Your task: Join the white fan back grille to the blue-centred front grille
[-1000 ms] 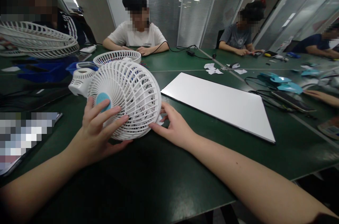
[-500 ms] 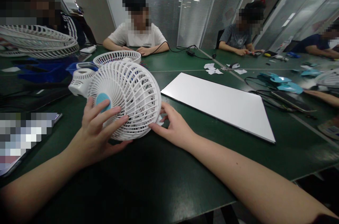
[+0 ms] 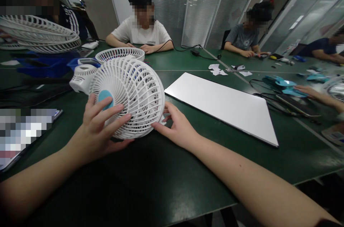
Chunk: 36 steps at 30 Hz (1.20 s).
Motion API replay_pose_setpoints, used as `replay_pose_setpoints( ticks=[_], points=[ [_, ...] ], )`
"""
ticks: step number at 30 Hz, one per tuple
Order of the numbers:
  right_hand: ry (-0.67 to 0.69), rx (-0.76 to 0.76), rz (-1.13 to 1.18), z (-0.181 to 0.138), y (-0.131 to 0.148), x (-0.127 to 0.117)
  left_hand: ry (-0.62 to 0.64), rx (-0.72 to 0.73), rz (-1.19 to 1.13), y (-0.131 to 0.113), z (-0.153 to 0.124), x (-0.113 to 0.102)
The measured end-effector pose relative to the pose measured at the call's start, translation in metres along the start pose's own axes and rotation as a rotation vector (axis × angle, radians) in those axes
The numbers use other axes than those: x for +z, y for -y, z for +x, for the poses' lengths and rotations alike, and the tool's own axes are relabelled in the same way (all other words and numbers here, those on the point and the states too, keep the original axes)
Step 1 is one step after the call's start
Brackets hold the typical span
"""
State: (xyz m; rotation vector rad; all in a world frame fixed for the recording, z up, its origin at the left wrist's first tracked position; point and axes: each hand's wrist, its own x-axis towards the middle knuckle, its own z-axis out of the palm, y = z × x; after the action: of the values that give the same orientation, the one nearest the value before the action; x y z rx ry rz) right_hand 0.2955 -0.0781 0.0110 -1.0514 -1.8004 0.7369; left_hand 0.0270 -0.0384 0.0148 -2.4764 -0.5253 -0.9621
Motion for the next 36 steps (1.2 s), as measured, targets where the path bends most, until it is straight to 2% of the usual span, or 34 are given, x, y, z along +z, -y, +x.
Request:
replay_pose_setpoints(
  ticks=[10, 15, 17, 20, 23, 25, 30, 36],
  points=[
    [-0.008, -0.017, -0.029, 0.000, -0.002, 0.000, 0.010, -0.010, -0.011, 0.001, -0.002, 0.001],
    [-0.011, -0.012, -0.043, 0.000, -0.002, -0.001, -0.029, -0.039, -0.111, 0.003, -0.002, 0.000],
    [-0.013, -0.017, -0.046, 0.000, -0.003, -0.001, -0.093, -0.122, -0.146, 0.006, -0.004, -0.001],
    [-0.010, -0.017, -0.037, 0.000, -0.004, -0.001, -0.215, -0.398, -0.170, 0.016, -0.011, 0.002],
    [-0.006, -0.007, -0.036, 0.000, -0.003, -0.001, -0.234, -0.755, -0.338, 0.029, -0.020, 0.010],
    [-0.007, -0.003, -0.039, 0.000, -0.003, -0.001, -0.176, -0.899, -0.507, 0.034, -0.022, 0.015],
    [-0.005, 0.010, -0.034, 0.000, -0.001, 0.000, -0.148, -0.968, -0.656, 0.032, -0.017, 0.018],
    [-0.007, 0.027, -0.030, 0.000, 0.001, 0.000, -0.162, -0.932, -0.709, 0.034, -0.017, 0.018]
  ],
)
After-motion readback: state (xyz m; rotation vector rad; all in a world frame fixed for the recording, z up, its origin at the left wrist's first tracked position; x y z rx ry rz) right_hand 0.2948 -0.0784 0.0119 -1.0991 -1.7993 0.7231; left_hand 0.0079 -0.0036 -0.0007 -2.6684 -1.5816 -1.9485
